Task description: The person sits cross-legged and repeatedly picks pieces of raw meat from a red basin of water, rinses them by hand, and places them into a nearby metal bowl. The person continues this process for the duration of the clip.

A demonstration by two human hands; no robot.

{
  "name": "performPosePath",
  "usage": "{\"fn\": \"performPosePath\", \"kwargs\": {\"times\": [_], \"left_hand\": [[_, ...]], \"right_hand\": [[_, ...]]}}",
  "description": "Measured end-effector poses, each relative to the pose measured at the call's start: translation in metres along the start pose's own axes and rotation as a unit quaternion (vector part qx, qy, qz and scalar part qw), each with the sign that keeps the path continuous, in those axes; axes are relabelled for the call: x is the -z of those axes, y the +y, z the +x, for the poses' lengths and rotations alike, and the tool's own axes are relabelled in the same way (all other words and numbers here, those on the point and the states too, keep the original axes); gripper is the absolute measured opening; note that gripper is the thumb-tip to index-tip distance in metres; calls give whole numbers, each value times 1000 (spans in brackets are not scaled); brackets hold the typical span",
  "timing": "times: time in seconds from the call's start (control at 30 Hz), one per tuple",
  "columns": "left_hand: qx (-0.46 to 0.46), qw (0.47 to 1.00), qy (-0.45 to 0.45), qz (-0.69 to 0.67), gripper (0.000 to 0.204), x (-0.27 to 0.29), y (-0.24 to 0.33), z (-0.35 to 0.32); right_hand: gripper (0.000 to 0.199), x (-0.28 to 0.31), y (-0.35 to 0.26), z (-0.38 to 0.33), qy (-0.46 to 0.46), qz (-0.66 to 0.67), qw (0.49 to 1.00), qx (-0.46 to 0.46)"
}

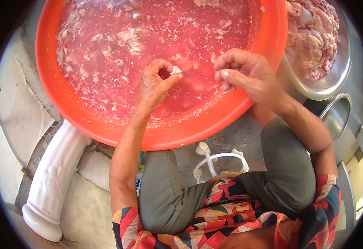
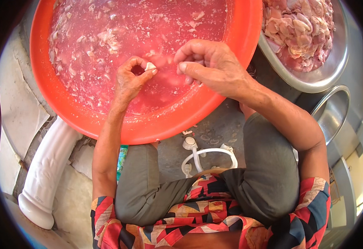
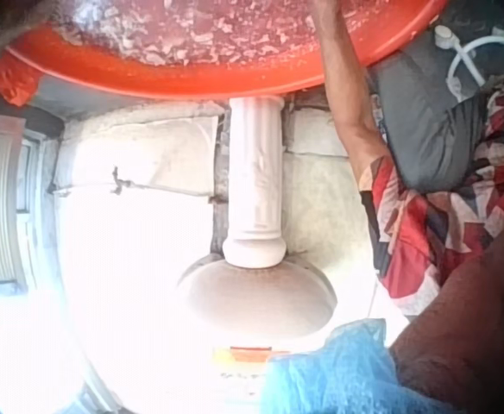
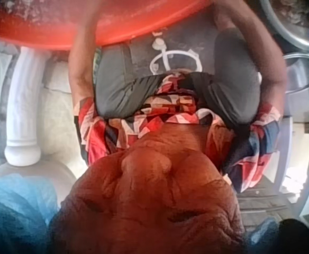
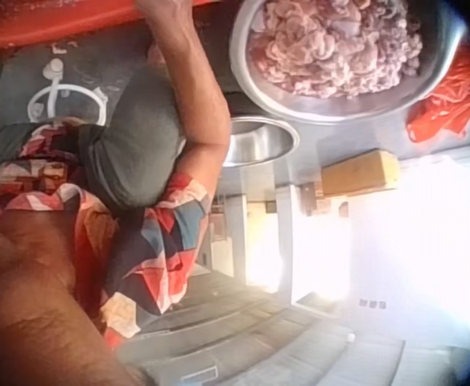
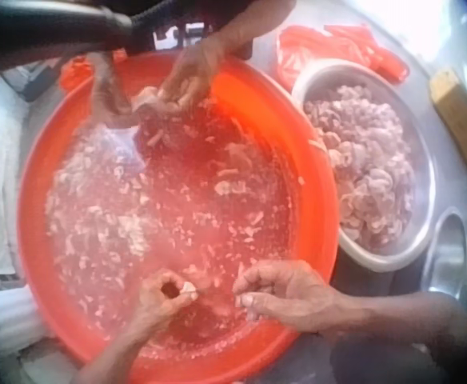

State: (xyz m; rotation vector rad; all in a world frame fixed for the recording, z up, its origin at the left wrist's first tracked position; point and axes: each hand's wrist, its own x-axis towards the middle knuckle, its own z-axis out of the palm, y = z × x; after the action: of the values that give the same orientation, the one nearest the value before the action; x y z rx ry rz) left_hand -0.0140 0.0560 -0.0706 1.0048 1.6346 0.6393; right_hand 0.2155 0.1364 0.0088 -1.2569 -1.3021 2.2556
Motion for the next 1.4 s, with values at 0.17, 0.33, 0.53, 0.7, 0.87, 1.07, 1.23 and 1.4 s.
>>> {"fn": "performPosePath", "kwargs": {"times": [0.17, 0.33, 0.53, 0.7, 0.87, 1.07, 1.23, 1.4], "left_hand": [[7, 999, 7, 33, 16, 9, -1, 2], [-3, 972, 47, 232, 16, 12, 1, 5], [-50, 982, 87, 162, 16, 16, 2, 3], [28, 996, 24, -76, 14, 20, 3, 3], [156, 940, -3, -303, 15, 24, 21, 2], [58, 988, 29, -142, 19, 14, 18, 0], [-264, 906, 106, 312, 33, 6, 15, 7], [-224, 915, 85, 325, 29, -7, 4, 16]], "right_hand": [[17, -5, 6, 5, -26, 5, 1000, -7], [17, -5, 10, 8, -32, -7, 999, -15], [14, -10, 11, 11, -40, -17, 999, -9], [11, -14, 11, 14, -53, -18, 998, -7], [10, -14, 14, 16, -39, -26, 999, -12], [9, -14, 20, 19, -53, -46, 997, 16], [8, -14, 15, 17, -47, -32, 998, -3], [9, -13, 16, 17, -47, -43, 998, -6]]}}
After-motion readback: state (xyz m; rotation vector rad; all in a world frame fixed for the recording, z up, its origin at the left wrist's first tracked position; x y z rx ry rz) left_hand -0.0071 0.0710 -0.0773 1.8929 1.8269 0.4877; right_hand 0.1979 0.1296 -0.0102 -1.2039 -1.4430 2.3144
